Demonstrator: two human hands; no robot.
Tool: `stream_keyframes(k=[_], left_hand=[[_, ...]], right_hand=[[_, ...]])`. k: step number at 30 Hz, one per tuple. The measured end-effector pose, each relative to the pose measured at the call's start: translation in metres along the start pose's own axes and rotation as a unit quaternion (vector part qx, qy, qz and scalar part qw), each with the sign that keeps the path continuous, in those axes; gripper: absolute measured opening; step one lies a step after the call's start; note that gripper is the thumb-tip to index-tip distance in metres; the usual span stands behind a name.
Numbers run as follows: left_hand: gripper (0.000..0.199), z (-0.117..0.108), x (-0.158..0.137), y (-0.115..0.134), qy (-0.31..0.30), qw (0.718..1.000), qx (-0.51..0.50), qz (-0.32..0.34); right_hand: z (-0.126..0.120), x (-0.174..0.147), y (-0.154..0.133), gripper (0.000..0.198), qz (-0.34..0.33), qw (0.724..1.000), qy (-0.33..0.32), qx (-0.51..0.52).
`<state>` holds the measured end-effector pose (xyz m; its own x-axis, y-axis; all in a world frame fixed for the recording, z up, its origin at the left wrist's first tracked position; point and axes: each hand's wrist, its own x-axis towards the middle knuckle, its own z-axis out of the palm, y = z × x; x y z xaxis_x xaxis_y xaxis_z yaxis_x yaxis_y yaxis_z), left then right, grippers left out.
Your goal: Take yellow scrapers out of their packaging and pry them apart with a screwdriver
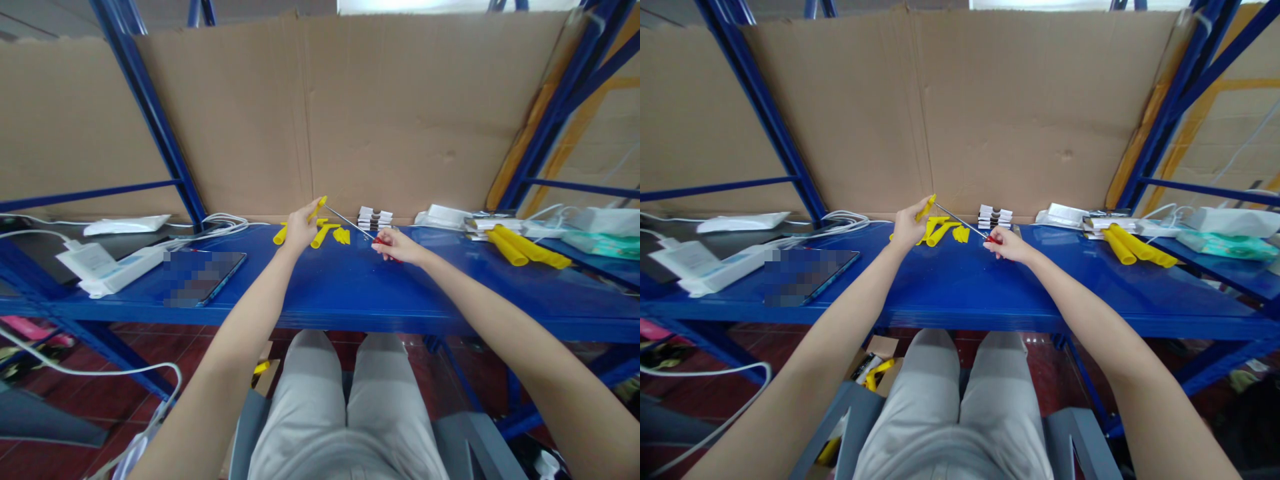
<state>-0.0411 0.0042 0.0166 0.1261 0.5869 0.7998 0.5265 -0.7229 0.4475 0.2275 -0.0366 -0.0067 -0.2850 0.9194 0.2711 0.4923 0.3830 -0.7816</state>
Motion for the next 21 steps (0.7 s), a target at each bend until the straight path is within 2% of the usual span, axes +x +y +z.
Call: stream_keyframes(k=[7,15,21], left_hand=[[0.057,-0.001,0.0,0.003,0.014,1.0,0.016,-0.007],[0.057,-0.002,-0.001,0.01,0.018,0.999,0.028,-0.013],[0.057,-0.001,0.0,0.009,0.012,0.999,0.035,-0.017]], right_hand=[[-0.002,-0.001,-0.007,0.021,0.047,0.998,-0.03,-0.021],[0.001,0.0,0.001,0.024,-0.023,0.999,-0.007,-0.021],[0.002,0.0,0.002,0.028,-0.016,0.999,0.005,-0.035]])
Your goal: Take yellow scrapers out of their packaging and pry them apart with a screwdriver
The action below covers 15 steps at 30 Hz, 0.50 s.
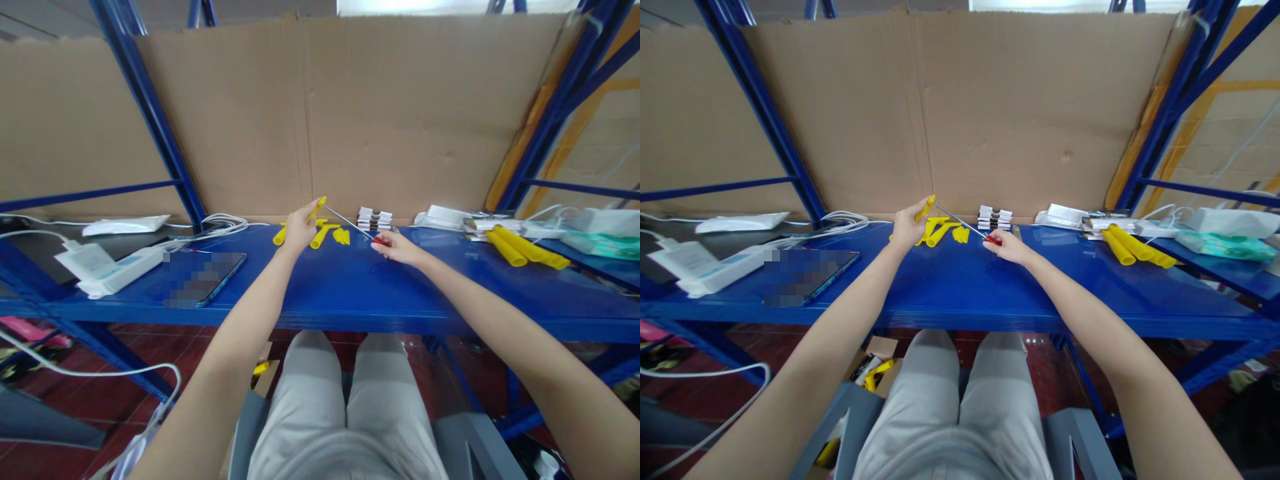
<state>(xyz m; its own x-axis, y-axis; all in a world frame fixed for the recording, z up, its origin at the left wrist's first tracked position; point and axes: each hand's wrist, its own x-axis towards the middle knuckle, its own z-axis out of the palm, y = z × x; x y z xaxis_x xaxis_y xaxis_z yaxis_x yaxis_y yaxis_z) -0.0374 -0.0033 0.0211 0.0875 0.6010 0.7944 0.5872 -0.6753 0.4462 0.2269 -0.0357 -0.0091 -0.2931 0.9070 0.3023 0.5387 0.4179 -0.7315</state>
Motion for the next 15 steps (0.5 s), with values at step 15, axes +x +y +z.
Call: stream_keyframes(k=[15], left_hand=[[0.056,0.0023,0.001,-0.0064,0.007,1.0,-0.026,0.014]], right_hand=[[-0.0008,-0.0002,0.0026,0.042,-0.023,0.999,-0.01,0.031]])
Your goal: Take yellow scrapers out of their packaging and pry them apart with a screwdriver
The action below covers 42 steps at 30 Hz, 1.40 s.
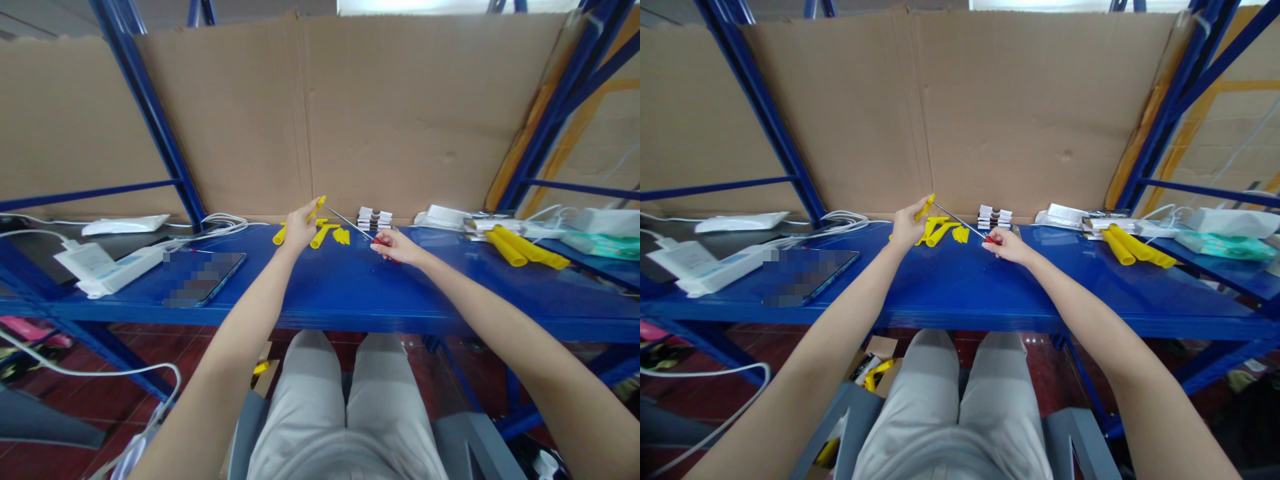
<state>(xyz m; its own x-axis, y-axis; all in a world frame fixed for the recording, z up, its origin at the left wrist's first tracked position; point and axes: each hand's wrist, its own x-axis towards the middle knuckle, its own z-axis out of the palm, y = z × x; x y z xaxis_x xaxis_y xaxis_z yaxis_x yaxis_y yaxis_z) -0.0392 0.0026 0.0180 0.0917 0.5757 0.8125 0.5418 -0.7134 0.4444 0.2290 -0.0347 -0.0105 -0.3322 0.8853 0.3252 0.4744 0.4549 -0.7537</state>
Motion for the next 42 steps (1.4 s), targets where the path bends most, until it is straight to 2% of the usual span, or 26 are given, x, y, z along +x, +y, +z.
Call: stream_keyframes(k=[6,10,20,28,35,42], left_hand=[[0.057,-0.001,0.0,0.001,0.005,1.0,0.012,-0.01],[0.058,-0.004,-0.001,0.004,-0.015,0.999,0.032,-0.012],[0.054,-0.005,-0.003,0.009,-0.056,0.996,0.06,-0.018],[0.056,-0.002,-0.002,0.0,-0.032,0.999,0.01,-0.008],[0.054,-0.002,-0.001,-0.005,-0.04,0.999,0.017,-0.005],[0.052,-0.004,0.003,-0.005,-0.037,0.999,0.014,0.008]], right_hand=[[0.001,0.0,-0.005,0.034,0.029,0.998,-0.016,-0.046],[0.001,0.002,-0.001,0.033,-0.006,0.997,0.005,-0.073],[-0.004,0.004,0.014,0.04,-0.026,0.999,0.022,-0.009],[-0.01,0.003,0.004,0.028,-0.007,0.997,-0.036,-0.072],[-0.005,0.003,0.009,0.025,-0.012,0.999,0.001,-0.041],[-0.006,0.003,0.004,0.023,0.001,0.997,-0.018,-0.07]])
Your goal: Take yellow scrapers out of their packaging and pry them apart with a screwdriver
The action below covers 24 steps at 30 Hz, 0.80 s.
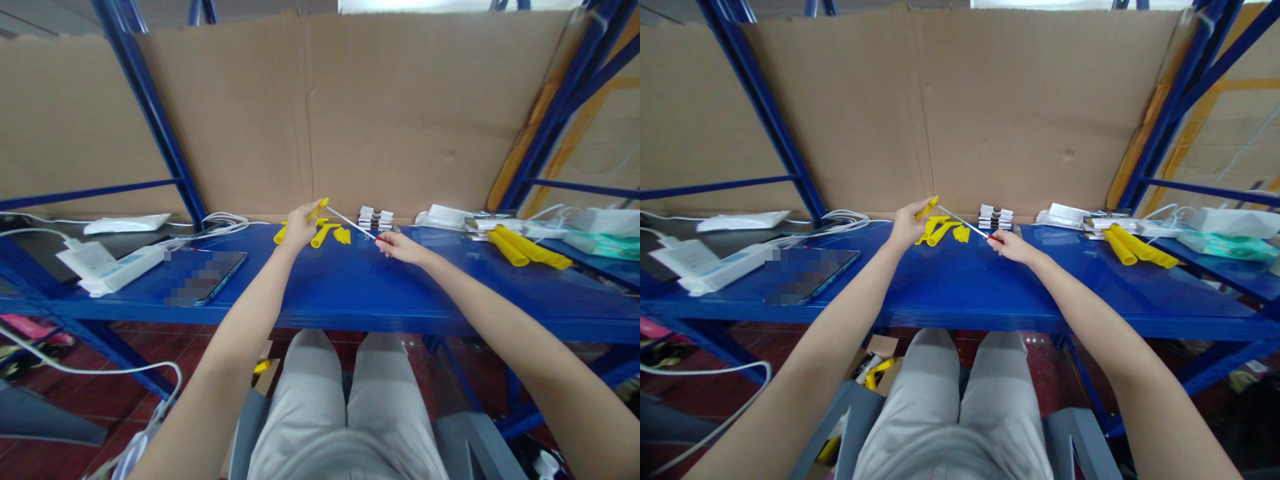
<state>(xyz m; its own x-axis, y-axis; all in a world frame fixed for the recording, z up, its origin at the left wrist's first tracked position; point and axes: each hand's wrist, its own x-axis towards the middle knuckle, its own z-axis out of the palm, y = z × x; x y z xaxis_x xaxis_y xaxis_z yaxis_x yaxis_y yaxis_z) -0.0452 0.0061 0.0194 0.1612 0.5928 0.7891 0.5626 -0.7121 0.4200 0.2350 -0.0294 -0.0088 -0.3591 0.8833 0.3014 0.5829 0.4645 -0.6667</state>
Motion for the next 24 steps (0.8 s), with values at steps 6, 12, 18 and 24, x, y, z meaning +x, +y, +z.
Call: stream_keyframes(k=[6,12,18,24], left_hand=[[0.055,-0.0005,0.0003,-0.0014,0.006,1.0,0.002,0.01],[0.051,0.0021,0.0,-0.0015,0.003,1.0,0.005,0.001],[0.052,0.0022,0.0,-0.002,0.014,1.0,0.004,0.0],[0.053,0.0024,0.0001,-0.0007,0.005,1.0,0.0,-0.003]], right_hand=[[0.0018,0.0003,0.0017,0.029,-0.017,1.0,0.018,0.004],[0.0033,0.0017,0.0063,0.034,-0.01,0.999,0.024,0.042],[-0.0025,-0.0018,-0.0021,0.031,0.003,1.0,-0.012,-0.01],[0.0004,-0.0009,0.003,0.039,0.003,1.0,0.018,0.023]])
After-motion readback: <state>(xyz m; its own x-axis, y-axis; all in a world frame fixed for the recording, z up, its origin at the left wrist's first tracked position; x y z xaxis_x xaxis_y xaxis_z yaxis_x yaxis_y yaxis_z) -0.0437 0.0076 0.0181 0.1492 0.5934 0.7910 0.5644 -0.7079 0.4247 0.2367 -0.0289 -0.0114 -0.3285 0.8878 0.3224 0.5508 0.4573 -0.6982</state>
